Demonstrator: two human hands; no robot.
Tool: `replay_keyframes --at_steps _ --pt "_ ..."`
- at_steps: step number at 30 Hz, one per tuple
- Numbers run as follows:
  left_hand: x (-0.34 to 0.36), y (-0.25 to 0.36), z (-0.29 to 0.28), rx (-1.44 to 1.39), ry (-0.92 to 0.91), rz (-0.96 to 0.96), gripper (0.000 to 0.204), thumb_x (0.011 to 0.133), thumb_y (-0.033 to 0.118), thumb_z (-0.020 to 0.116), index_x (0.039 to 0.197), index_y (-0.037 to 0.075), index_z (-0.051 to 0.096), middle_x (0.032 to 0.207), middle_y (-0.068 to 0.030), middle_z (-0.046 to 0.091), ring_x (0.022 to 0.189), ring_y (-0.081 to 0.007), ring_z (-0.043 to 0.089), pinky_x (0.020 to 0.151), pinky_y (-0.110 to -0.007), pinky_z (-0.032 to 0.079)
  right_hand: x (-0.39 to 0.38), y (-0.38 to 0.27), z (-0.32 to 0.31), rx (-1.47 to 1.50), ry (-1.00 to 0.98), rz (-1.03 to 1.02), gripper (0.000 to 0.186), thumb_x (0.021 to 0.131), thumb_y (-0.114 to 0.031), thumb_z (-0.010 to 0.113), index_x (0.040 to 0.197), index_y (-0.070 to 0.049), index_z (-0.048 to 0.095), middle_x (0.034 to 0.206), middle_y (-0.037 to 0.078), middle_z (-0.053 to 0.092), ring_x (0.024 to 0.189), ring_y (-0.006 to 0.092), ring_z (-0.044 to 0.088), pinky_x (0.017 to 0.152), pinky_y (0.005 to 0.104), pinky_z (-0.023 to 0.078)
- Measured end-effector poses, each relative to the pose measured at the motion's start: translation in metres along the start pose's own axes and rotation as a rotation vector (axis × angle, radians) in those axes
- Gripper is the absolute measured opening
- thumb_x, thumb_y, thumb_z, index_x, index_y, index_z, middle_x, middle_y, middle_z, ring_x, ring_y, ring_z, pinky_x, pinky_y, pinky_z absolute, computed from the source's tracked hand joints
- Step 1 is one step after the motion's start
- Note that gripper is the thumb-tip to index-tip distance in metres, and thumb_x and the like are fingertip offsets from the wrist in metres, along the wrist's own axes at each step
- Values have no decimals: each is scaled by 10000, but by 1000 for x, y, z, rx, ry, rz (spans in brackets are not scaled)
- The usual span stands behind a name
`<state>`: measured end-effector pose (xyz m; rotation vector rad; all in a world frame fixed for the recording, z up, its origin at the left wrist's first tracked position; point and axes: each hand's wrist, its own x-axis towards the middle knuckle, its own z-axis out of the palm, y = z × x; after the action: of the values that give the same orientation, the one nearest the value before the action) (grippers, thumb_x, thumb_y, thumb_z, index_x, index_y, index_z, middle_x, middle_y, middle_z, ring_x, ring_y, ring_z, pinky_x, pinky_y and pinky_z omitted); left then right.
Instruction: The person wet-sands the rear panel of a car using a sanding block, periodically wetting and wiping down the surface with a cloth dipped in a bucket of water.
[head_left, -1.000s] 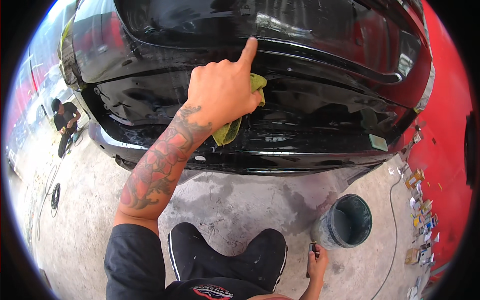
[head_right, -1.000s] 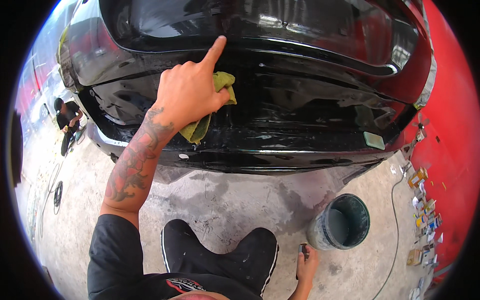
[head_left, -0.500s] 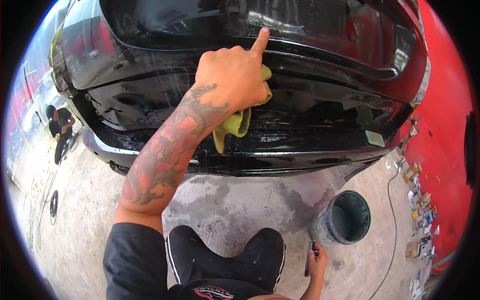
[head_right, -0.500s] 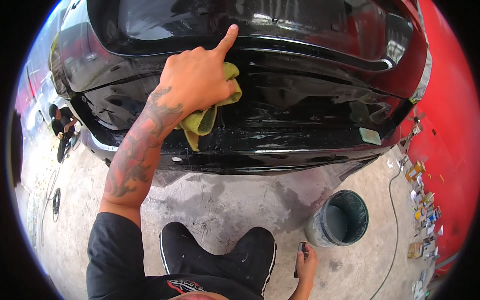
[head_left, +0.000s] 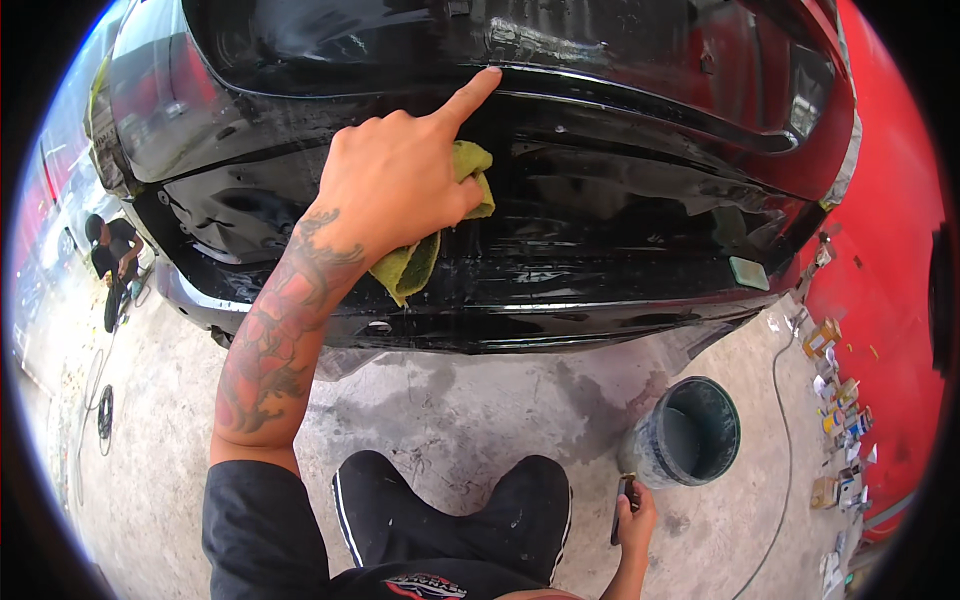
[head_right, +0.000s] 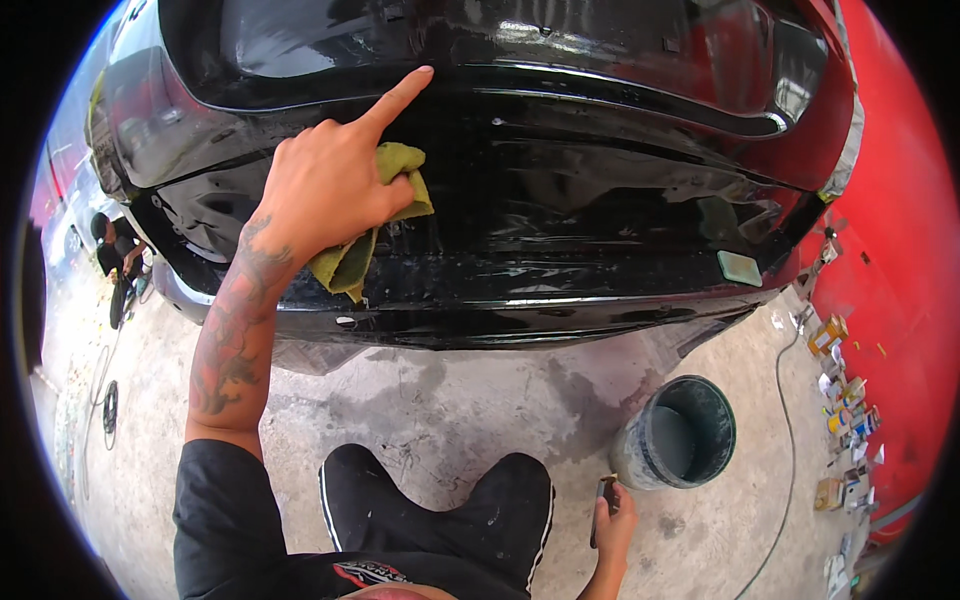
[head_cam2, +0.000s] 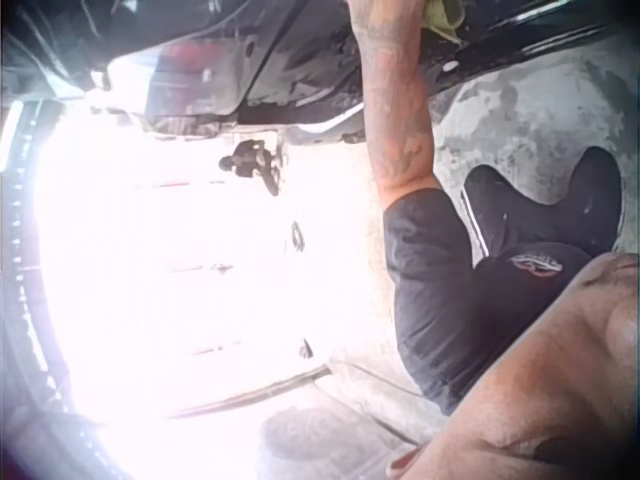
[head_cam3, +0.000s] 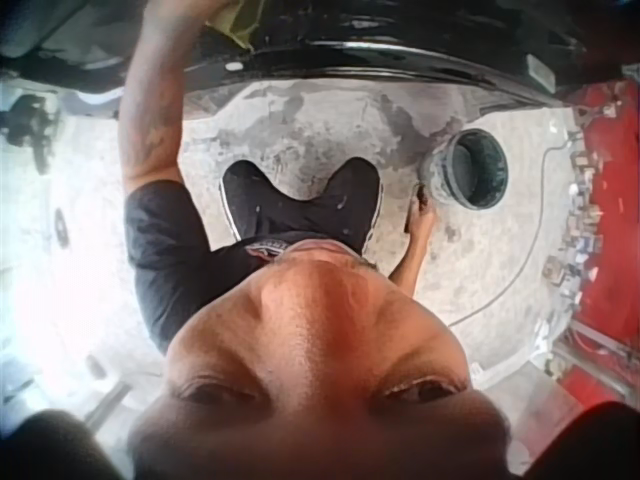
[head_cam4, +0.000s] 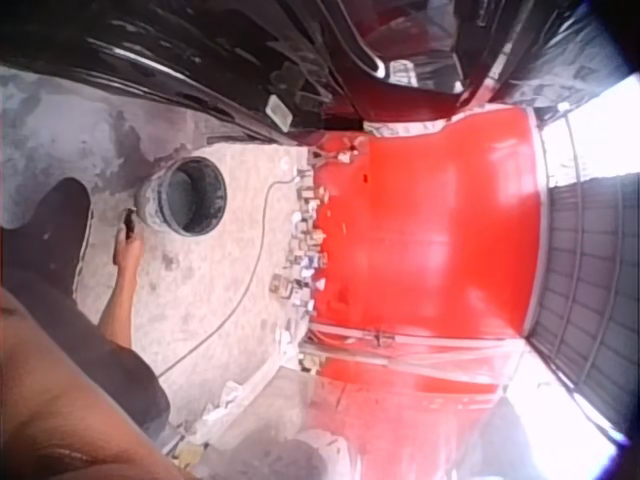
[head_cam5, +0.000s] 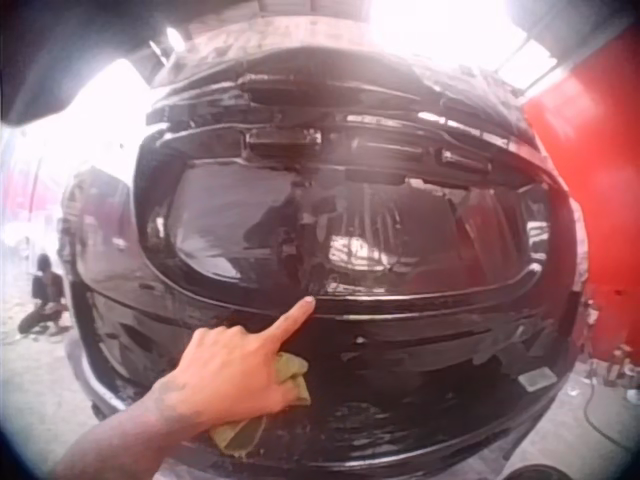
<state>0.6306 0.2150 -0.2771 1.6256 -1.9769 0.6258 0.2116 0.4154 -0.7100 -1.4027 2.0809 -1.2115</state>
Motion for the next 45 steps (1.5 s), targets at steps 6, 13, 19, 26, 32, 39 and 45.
replay_keyframes --at_steps 6,13,19,26,32,39,45 --pt "-43 -15 53 -241 210 162 912 720 237 771 1574 257 451 785 -124 697 695 -345 686 703 -477 559 74 -94 -27 86 209 -426 403 842 -18 758 1232 20 664 1199 190 692 1083 321 677 958 398 530" --pt "-95 -57 136 -181 357 196 607 649 84 812 1241 166 707 1159 -30 668 1042 -271 616 855 -413 461 177 -380 -53 -124 394 -1472 448 777 6 817 1208 -50 707 1220 166 684 1063 351 669 909 423 552" --pt "-108 -64 149 -389 403 64 522 641 58 765 1156 120 711 1234 -63 656 1113 -319 600 945 -440 446 229 -518 -37 -233 567 -1784 385 806 -77 807 1180 -132 732 1153 71 697 1028 296 664 847 395 557" --pt "-109 -67 151 -412 417 76 525 626 80 742 1148 108 710 1235 -72 663 1107 -334 609 950 -448 456 248 -550 -26 -425 536 -1875 356 833 -76 782 1186 -119 751 1200 71 711 1047 282 673 884 389 560" --pt "-109 -69 153 -435 432 96 523 615 80 746 1136 101 709 1233 -88 662 1090 -341 614 947 -448 456 246 -564 -28 -350 535 -1952 357 751 -92 810 1096 -42 733 1079 141 690 901 306 659 779 394 553" --pt "-106 -64 155 -434 434 90 557 593 124 815 1143 133 728 1237 -57 655 1118 -312 608 939 -449 451 255 -566 -28 -416 540 -1971 380 821 -67 783 1195 -121 752 1195 80 710 1058 290 673 889 394 562" --pt "-112 -72 153 -428 431 79 539 603 100 786 1137 114 716 1231 -76 659 1100 -324 613 944 -450 452 256 -554 -28 -420 429 -1968 352 834 -81 795 1183 -117 756 1170 78 711 1062 285 674 899 386 561"
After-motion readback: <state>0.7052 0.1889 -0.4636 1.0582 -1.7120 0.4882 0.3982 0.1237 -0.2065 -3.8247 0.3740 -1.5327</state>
